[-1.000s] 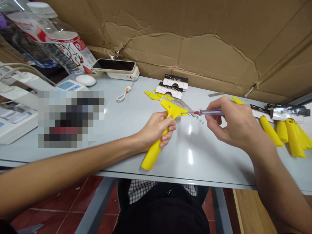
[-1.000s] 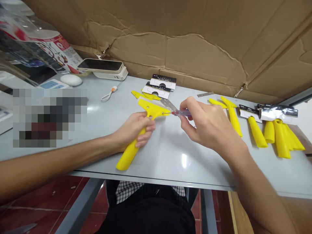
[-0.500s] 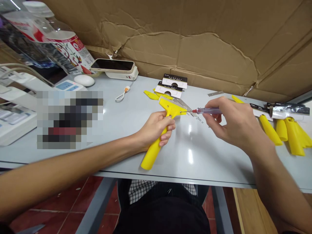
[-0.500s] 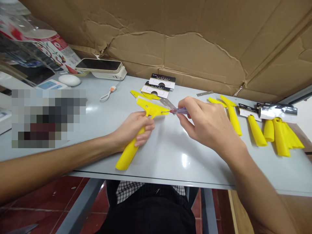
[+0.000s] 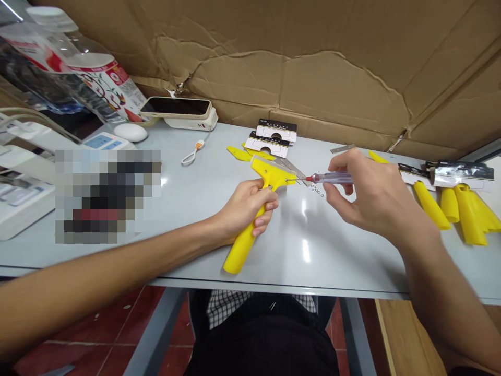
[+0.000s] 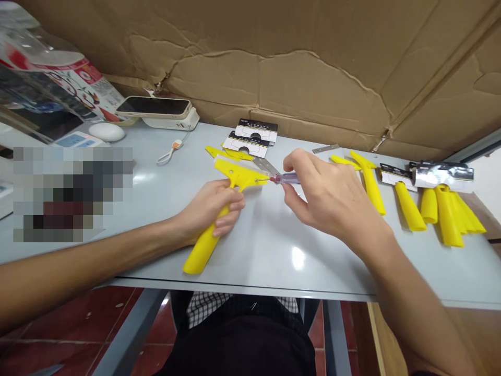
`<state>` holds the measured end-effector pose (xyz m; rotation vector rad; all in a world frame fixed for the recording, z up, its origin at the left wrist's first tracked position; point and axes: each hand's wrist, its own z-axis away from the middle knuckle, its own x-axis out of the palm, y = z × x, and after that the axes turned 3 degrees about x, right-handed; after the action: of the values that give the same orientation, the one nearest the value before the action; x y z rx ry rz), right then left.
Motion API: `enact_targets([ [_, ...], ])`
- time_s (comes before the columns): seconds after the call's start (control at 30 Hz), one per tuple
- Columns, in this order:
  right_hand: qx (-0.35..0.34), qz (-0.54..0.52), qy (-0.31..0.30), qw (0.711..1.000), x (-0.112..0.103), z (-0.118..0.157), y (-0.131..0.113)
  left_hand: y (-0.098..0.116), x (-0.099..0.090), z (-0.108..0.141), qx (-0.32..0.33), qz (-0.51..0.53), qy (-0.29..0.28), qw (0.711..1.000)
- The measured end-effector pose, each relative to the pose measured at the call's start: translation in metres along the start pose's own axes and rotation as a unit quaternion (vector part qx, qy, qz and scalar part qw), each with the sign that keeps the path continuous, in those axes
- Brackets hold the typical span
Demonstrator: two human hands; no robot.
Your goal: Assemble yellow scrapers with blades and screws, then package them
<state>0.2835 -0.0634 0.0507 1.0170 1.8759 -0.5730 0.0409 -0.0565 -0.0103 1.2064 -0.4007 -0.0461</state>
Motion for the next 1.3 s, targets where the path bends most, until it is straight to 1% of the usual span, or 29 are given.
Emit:
enact_targets([
  [0.1, -0.016, -0.006, 0.001, 1.0, -0.0002, 0.0, -0.0002, -0.0004, 0.0003, -0.0003, 0.004, 0.002, 0.0, 1.0],
  [0.2, -0.014, 0.039, 0.03, 0.999, 0.0033, 0.0004, -0.001, 0.0001, 0.0007, -0.0004, 0.001, 0.005, 0.004, 1.0],
  [0.27, -0.012, 0.058, 0.037, 0.998, 0.0045, 0.0005, -0.0014, 0.0006, 0.0007, -0.0003, -0.002, 0.007, 0.007, 1.0],
  [0.33, -0.002, 0.049, 0.023, 0.999, 0.0033, 0.0002, -0.0017, 0.0008, 0.0005, 0.0, 0.0, 0.007, 0.006, 1.0],
  [0.47, 0.017, -0.002, -0.02, 1.0, -0.0015, -0.0003, -0.0017, 0.0004, -0.0001, 0.0005, 0.003, 0.003, 0.0, 1.0],
  [0.53, 0.016, 0.009, -0.022, 1.0, -0.0016, -0.0003, -0.0013, 0.0002, -0.0003, 0.0007, 0.002, 0.001, 0.003, 1.0],
  [0.67, 0.016, 0.062, -0.005, 0.998, 0.0005, -0.0004, -0.0012, 0.0002, -0.0002, 0.0013, -0.001, -0.001, 0.004, 1.0],
  [0.73, 0.022, 0.051, -0.004, 0.998, -0.0005, -0.0006, -0.0018, 0.0004, 0.0001, 0.0017, 0.001, 0.001, 0.004, 1.0],
  [0.87, 0.018, -0.003, -0.028, 0.999, -0.0037, -0.0011, -0.0019, 0.0006, 0.0006, 0.0015, 0.0, -0.001, 0.0, 1.0],
  [0.93, 0.01, -0.003, -0.018, 1.0, -0.0031, -0.0009, -0.001, 0.0007, 0.0007, 0.0012, -0.002, 0.001, 0.001, 1.0],
  [1.03, 0.005, 0.023, 0.006, 1.0, -0.0007, -0.0003, 0.0001, 0.001, 0.0009, 0.0012, -0.005, 0.006, 0.005, 1.0],
  [1.2, 0.005, -0.02, -0.023, 1.0, -0.0006, 0.0005, -0.0012, 0.0011, 0.0011, 0.0013, 0.001, 0.002, 0.0, 1.0],
  [1.3, -0.002, -0.011, -0.013, 1.0, 0.0002, 0.0002, -0.0013, 0.0008, 0.0009, 0.001, 0.0, 0.005, 0.002, 1.0],
])
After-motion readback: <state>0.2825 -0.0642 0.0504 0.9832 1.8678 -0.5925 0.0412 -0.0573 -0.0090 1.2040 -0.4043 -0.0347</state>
